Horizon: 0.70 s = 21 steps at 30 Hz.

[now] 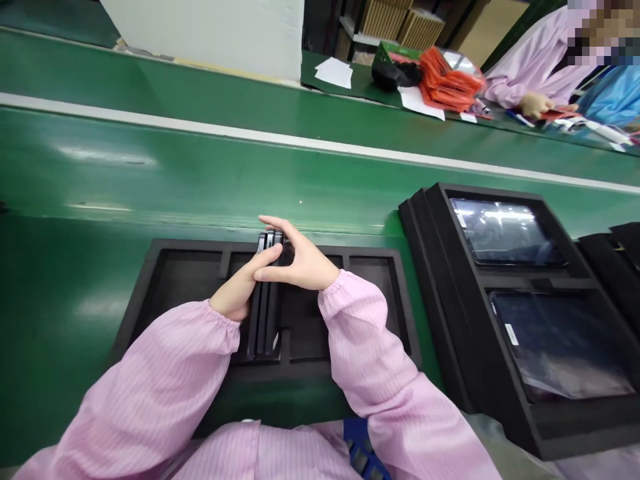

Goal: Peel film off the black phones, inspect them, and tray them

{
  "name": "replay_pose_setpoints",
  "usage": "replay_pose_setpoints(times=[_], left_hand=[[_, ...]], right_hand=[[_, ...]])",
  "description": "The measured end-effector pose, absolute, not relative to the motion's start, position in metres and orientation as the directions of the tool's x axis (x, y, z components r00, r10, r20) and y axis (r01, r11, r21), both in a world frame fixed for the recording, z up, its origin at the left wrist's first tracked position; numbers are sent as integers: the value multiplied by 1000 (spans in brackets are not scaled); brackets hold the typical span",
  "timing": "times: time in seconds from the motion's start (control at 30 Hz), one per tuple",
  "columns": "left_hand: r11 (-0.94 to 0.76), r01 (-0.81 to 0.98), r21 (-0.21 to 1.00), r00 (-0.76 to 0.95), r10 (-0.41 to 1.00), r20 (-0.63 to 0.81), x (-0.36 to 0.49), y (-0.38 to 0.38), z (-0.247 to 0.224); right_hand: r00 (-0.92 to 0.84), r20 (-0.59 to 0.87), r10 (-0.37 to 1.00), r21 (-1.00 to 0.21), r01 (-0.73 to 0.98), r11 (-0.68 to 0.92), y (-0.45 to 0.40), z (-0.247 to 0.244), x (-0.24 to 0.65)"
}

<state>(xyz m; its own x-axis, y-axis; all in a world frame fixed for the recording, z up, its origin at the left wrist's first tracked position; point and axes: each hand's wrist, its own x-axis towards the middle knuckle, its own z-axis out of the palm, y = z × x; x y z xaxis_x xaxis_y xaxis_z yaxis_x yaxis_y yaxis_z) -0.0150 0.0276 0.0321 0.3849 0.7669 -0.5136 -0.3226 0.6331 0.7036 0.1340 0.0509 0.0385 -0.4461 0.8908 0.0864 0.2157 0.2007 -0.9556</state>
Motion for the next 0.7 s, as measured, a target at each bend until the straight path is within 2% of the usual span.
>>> replay_pose_setpoints(times=[0.1, 0.3, 0.5, 0.6, 0.7], left_hand=[[601, -308, 738, 360, 791, -494, -21, 25, 26], [652, -303, 695, 337, 755, -562, -31, 22, 32], [631, -277, 725, 327, 771, -546, -29, 19, 28], [621, -241, 746, 323, 776, -541, -27, 17, 24], [613, -278, 740, 334, 784, -524, -26, 15, 23]], right_hand=[[-410, 185, 893, -958, 129, 257, 49, 24, 122], [-207, 270, 940, -949, 105, 296, 41, 14, 98], [-76, 209, 975, -978, 2, 210, 35, 14, 93], [1, 149, 989, -989, -6, 149, 32, 16, 90], [23, 132, 991, -991, -9, 132, 29, 18, 88]])
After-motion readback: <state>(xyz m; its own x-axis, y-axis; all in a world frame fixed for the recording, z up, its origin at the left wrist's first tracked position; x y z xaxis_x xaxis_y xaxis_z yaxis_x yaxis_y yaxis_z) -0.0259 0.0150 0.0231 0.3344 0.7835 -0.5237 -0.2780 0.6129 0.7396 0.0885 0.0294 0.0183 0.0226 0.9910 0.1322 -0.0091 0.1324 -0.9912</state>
